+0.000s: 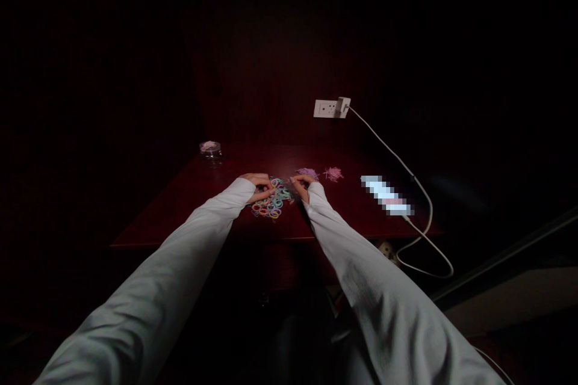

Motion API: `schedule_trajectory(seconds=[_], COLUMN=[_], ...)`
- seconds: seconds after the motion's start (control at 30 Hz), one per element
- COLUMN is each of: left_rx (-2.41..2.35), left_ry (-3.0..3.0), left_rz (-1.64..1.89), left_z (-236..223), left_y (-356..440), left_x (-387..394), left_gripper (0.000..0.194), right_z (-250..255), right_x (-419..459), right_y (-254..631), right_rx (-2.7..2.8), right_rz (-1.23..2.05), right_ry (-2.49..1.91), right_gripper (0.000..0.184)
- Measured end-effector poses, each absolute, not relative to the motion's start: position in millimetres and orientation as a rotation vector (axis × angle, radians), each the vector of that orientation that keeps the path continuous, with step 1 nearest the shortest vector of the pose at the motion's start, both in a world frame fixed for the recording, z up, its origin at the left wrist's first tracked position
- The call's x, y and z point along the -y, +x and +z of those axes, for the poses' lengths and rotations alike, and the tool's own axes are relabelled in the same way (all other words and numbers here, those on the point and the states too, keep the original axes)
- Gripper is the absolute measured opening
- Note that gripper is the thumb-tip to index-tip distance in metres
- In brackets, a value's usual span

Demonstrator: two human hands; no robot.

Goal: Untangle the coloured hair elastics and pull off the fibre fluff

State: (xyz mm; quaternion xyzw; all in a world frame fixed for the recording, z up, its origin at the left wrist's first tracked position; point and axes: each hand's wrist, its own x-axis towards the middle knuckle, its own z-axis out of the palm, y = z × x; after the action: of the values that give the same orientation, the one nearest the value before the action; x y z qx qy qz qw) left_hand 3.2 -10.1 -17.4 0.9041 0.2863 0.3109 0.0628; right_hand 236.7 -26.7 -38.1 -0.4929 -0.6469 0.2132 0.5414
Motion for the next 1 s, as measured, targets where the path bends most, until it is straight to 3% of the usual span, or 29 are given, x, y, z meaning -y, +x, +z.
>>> schedule_trajectory(seconds=[0.33,0.67,0.87,1.0], left_rx=[-0.905,-0.937,-1.024,-1.384], left_ry=[2.801,2.8,2.828,2.746], left_rz=[0.927,0.891,0.931,1.065], left_z=[-21,-19,-18,-14], left_y=[-2,-3,-6,-9], left_x=[3,3,3,0], left_gripper=[0.029,0.025,0.028,0.034], right_z=[-26,-18,-26,-27], right_x=[20,18,17,23], right_y=[322,352,356,347], right_rx=[1.259,1.346,1.271,1.445], right_rz=[-0.033,0.006,-0.028,-0.219], right_ry=[-1.706,-1.816,-1.834,-1.864], right_gripper=[0.018,0.008,0.029,0.039])
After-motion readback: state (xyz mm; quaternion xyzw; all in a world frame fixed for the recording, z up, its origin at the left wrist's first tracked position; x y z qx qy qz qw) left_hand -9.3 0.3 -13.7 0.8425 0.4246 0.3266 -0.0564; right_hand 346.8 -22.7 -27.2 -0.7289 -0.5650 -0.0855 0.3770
